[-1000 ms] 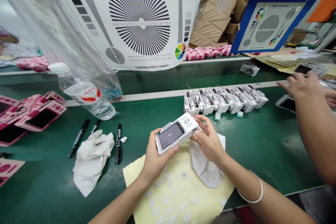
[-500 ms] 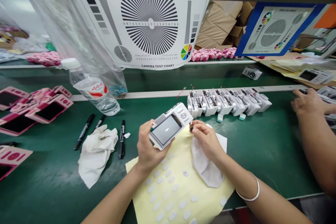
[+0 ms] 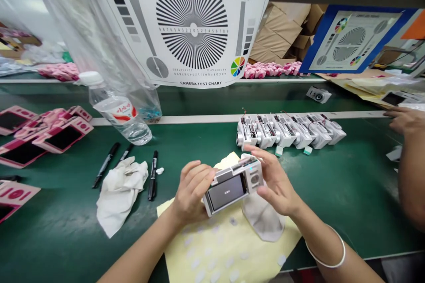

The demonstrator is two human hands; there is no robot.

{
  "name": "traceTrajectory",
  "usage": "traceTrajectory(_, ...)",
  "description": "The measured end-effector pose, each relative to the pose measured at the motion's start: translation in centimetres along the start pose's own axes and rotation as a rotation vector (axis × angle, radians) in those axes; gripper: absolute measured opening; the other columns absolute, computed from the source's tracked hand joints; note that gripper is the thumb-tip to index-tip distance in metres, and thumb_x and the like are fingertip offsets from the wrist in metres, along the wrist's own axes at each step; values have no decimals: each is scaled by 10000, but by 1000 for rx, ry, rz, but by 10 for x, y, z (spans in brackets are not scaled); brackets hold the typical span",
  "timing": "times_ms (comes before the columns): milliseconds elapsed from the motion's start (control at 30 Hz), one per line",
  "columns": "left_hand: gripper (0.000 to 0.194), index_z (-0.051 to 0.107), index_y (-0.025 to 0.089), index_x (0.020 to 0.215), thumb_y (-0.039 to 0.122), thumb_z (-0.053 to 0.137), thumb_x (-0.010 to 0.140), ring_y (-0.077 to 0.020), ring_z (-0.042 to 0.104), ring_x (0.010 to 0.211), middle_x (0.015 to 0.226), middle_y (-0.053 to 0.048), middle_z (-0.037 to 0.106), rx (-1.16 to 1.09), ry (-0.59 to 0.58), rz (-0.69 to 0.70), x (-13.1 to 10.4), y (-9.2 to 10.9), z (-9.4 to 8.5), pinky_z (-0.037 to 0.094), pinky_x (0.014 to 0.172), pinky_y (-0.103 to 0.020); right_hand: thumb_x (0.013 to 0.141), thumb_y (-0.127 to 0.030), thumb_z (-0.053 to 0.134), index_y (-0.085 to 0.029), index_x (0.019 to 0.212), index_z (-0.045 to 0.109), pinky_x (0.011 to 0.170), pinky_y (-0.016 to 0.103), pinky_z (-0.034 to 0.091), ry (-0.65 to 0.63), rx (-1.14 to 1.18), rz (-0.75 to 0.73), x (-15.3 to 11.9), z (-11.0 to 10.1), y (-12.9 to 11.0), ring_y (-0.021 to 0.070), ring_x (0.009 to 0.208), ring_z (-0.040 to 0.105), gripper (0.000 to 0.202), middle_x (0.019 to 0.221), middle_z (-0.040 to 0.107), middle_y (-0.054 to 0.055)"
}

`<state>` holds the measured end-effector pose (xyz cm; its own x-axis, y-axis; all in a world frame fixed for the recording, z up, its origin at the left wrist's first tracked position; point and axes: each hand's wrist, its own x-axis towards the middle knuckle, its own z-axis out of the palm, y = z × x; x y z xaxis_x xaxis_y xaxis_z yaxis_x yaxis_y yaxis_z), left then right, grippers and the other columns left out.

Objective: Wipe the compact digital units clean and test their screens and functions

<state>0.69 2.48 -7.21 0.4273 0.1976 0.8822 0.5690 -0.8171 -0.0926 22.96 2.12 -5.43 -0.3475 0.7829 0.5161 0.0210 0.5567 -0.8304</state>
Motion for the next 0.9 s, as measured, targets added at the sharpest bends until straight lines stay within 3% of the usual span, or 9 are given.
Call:
traceTrajectory(100, 672, 425, 138, 1210, 389, 654, 630, -234, 614, 811, 873, -103, 657, -106, -34, -77, 2, 7, 1, 456, 823, -428, 840, -409, 478, -273, 1209, 465, 913, 412, 409, -26, -143, -60, -1, -1, -4, 249, 1101, 514, 393, 1170, 553, 79)
traceTrajectory(167, 719, 427, 144, 1209, 447, 668, 603, -240, 610, 804, 866, -99, 653, -137, -39, -107, 2, 8, 1, 461, 811, -437, 885, -421, 383, -255, 1165, 506, 893, 405, 418, 2, -143, -90, -2, 2, -5, 240, 1060, 540, 348, 1101, 589, 78)
traceTrajectory(300, 719, 420, 135, 1216, 460, 654, 619, -246, 602, 825, 863, -106, 658, -149, -60, -104, 2, 7, -1, 466, 811, -450, 920, -402, 269, -234, 1068, 573, 869, 409, 421, 104, -102, -88, -10, 8, -12, 237, 1019, 558, 377, 1063, 611, 74)
traceTrajectory(500, 563, 429, 129, 1216, 442, 532, 760, -235, 604, 816, 832, -102, 670, -117, -41, -74, 4, 11, -4, 482, 792, -445, 906, -485, 272, -233, 963, 619, 833, 415, 418, 188, -110, -20, -18, 13, -21, 245, 993, 541, 432, 1019, 593, 78)
traceTrajectory(633, 565, 429, 123, 1219, 471, 510, 781, -228, 602, 807, 818, -96, 660, -121, -37, -63, 6, 14, -5, 492, 788, -430, 900, -509, 270, -236, 944, 623, 849, 431, 407, 211, -120, 2, -19, 14, -21, 252, 1012, 510, 449, 1000, 576, 84)
traceTrajectory(733, 386, 475, 140, 1143, 345, 479, 816, -222, 604, 822, 824, -94, 664, -108, -9, -74, 6, 16, -6, 492, 788, -437, 900, -498, 283, -241, 951, 623, 829, 428, 431, 211, -114, -26, -19, 14, -21, 258, 1016, 502, 429, 963, 568, 85)
traceTrajectory(900, 101, 508, 200, 851, 144, 483, 770, -184, 608, 832, 812, -54, 690, -52, 25, -34, 1, 19, -12, 500, 795, -406, 913, -418, 324, -238, 1053, 604, 695, 374, 521, 142, -64, -148, -24, 14, -22, 198, 830, 591, 361, 988, 472, 75)
